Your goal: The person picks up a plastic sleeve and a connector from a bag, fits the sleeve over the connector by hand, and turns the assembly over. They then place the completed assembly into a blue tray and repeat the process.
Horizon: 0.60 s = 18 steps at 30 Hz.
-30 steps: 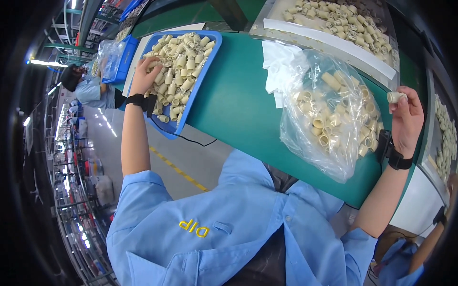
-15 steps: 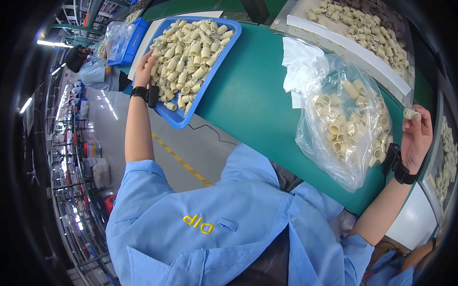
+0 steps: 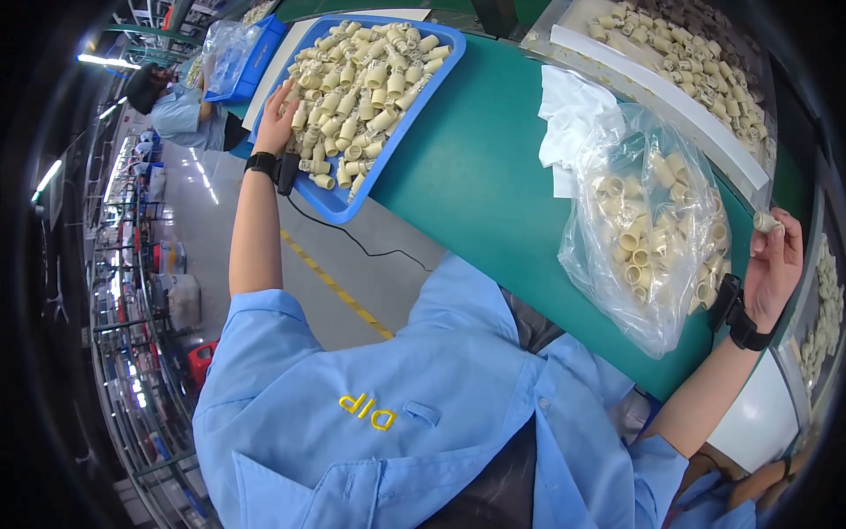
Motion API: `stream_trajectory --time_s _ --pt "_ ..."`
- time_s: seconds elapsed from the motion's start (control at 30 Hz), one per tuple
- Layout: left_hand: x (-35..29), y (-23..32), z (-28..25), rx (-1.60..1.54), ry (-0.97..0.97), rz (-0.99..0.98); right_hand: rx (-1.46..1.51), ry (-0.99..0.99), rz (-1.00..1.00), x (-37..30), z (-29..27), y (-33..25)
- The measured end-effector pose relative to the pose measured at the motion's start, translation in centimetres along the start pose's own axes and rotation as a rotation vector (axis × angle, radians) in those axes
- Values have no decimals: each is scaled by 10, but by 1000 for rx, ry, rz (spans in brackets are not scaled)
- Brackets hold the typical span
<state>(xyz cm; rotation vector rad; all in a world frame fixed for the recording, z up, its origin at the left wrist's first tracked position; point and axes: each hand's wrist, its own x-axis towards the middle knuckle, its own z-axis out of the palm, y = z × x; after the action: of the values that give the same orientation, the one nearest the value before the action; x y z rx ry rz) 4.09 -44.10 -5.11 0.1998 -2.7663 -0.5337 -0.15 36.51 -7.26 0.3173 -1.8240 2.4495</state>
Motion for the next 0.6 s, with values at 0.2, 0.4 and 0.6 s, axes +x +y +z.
stream_trajectory --time_s 0.2,0.4,0.6 --pt "-7 21 -8 -120 -185 -6 -6 -19 -6 -1 -3 1" --pt "-32 70 -7 24 -92 -87 -22 -53 -9 2 -2 2" --pt "-53 76 -15 69 -228 52 -28 -9 -9 1 -2 2"
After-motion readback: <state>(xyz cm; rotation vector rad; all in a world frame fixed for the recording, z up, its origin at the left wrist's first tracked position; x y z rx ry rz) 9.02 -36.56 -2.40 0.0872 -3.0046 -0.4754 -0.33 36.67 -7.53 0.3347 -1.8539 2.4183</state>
